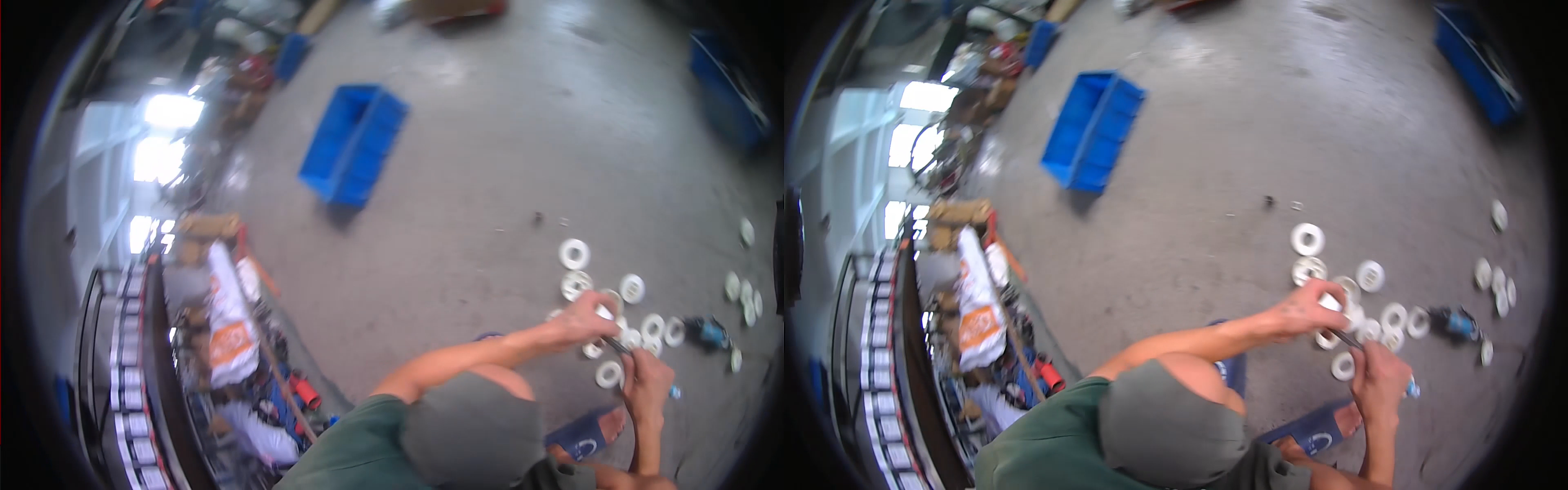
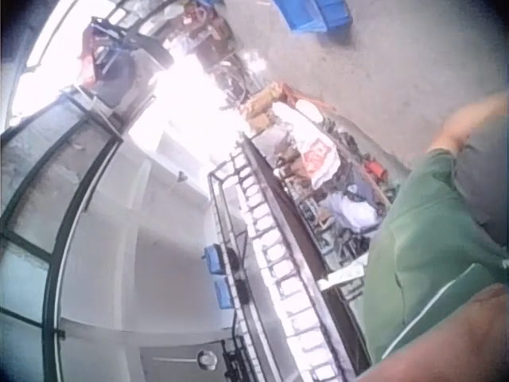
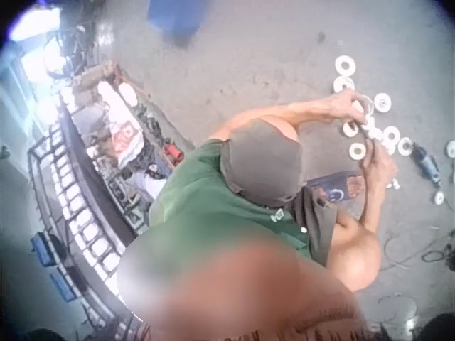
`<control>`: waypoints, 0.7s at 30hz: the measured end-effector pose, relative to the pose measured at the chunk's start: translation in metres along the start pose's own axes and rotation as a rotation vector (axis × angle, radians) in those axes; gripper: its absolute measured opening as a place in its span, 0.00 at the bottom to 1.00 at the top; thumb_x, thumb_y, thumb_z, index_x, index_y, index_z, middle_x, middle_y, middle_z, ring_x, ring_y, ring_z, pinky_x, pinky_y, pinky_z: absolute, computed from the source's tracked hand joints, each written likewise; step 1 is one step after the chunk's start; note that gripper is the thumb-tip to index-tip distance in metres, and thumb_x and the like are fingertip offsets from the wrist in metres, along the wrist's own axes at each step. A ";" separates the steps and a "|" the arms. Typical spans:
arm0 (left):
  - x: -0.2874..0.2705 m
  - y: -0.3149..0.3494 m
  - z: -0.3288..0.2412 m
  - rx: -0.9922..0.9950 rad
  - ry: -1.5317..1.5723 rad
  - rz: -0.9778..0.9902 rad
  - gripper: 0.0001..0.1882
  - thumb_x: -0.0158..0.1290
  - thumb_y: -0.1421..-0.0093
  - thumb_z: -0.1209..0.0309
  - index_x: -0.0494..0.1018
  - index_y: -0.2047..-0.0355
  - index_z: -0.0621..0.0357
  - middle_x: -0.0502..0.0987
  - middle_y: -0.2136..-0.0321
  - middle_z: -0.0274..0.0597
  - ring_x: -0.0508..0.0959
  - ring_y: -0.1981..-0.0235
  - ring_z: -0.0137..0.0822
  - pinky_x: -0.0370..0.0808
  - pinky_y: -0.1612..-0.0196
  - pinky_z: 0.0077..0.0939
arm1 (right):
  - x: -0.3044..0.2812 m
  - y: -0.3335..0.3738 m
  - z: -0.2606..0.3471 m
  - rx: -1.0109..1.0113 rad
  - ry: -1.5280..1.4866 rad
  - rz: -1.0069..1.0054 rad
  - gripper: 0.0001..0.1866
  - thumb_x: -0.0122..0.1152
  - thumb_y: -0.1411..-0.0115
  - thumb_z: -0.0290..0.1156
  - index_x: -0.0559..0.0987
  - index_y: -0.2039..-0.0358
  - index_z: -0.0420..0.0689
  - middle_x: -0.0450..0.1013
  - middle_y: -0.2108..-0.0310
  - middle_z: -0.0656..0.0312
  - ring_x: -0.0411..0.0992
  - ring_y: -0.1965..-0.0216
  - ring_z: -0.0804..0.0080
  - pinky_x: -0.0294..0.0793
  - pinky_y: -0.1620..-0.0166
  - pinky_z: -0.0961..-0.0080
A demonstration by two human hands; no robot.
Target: The person cleans plastic discs with a file, stacks them onto a metal rod, and inserts the stack into a metal cylinder. They then attach a red cap and a long black cable to the assembly.
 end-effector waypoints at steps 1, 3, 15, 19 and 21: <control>0.005 -0.001 -0.005 -0.032 0.073 0.042 0.18 0.66 0.50 0.71 0.78 0.61 0.68 0.80 0.74 0.43 0.80 0.74 0.32 0.76 0.74 0.30 | 0.000 0.002 0.000 0.012 -0.019 -0.007 0.12 0.65 0.35 0.33 0.74 0.73 0.42 0.71 0.78 0.50 0.72 0.76 0.44 0.66 0.72 0.52; 0.001 0.016 -0.011 -0.079 0.173 -0.016 0.18 0.66 0.50 0.73 0.77 0.60 0.70 0.80 0.73 0.45 0.80 0.74 0.34 0.76 0.76 0.30 | 0.011 0.007 -0.001 0.065 -0.137 0.068 0.13 0.61 0.33 0.32 0.75 0.73 0.39 0.71 0.80 0.47 0.70 0.77 0.43 0.64 0.72 0.54; 0.008 0.016 -0.017 0.211 -0.215 0.039 0.12 0.63 0.54 0.70 0.81 0.71 0.67 0.83 0.73 0.47 0.82 0.66 0.38 0.78 0.59 0.33 | 0.021 0.014 -0.004 0.051 -0.223 0.114 0.11 0.56 0.29 0.31 0.80 0.65 0.38 0.72 0.77 0.43 0.71 0.76 0.38 0.64 0.72 0.52; 0.022 0.018 -0.023 0.506 -0.410 -0.087 0.13 0.63 0.55 0.69 0.80 0.71 0.66 0.81 0.75 0.52 0.82 0.71 0.43 0.76 0.64 0.38 | 0.018 0.010 0.001 0.050 -0.276 0.162 0.12 0.55 0.28 0.32 0.80 0.65 0.38 0.73 0.77 0.42 0.72 0.75 0.38 0.66 0.72 0.52; 0.024 0.018 -0.016 0.492 -0.385 -0.110 0.13 0.62 0.55 0.69 0.79 0.71 0.67 0.81 0.75 0.56 0.81 0.71 0.45 0.75 0.65 0.39 | 0.018 0.009 0.011 0.089 -0.270 0.119 0.13 0.55 0.28 0.33 0.79 0.68 0.38 0.74 0.77 0.43 0.73 0.75 0.38 0.67 0.71 0.52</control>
Point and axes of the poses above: each hand's wrist, its own y-axis away from the middle knuckle, its own x-axis out of the palm, z = x × y, the point moved 6 cm from there along -y, towards the middle knuckle
